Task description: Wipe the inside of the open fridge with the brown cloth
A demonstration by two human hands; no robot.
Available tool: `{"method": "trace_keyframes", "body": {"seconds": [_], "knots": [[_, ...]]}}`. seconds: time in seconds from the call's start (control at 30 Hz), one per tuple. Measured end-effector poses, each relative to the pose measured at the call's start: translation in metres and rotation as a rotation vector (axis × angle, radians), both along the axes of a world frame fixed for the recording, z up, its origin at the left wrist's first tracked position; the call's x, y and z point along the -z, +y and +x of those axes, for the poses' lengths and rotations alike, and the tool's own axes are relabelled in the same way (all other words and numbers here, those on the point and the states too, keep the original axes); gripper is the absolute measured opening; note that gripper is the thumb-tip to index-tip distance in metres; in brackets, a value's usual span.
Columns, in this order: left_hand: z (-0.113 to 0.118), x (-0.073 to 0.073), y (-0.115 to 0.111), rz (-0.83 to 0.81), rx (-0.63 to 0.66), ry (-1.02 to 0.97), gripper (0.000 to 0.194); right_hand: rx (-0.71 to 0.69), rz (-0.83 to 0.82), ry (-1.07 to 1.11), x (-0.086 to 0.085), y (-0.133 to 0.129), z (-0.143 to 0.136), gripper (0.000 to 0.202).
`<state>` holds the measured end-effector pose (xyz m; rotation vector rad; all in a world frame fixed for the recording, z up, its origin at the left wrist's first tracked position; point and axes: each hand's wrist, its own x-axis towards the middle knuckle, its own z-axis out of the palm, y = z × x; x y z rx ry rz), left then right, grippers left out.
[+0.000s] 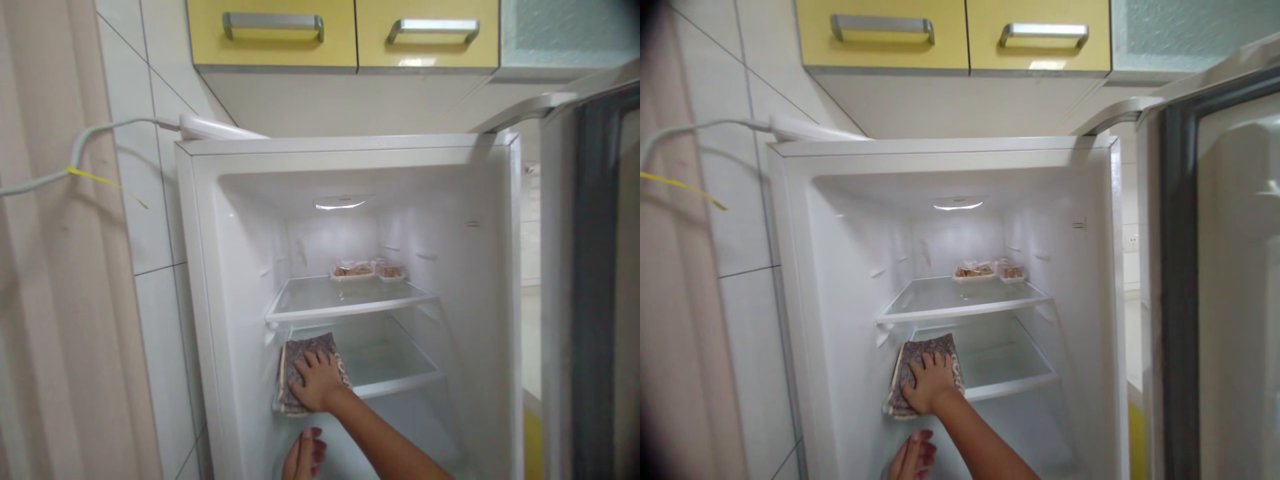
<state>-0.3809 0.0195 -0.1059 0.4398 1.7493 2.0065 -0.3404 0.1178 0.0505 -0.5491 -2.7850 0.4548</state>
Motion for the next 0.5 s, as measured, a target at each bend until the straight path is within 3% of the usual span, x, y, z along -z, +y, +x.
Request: {"method": "trace_keyframes", "body": {"seconds": [0.13, 0.23, 0.37, 0.5], "knots": [[0.001, -0.045, 0.011, 0.16, -0.078, -0.135, 0.075, 0.049, 0.013, -0.009, -0.002, 0.018, 0.028, 0.068], [0.006, -0.065, 0.015, 0.226, -0.101, -0.166, 0.06, 0.124, 0.034, -0.029, 0.0, 0.04, 0.06, 0.067], [0.016, -0.069, 0.018, 0.204, -0.085, -0.166, 0.051, 0.298, 0.092, -0.036, 0.013, 0.08, 0.117, 0.063], [0.02, -0.066, 0.025, 0.202, -0.029, -0.158, 0.051, 0.495, 0.174, 0.003, 0.038, 0.114, 0.164, 0.059]]}}
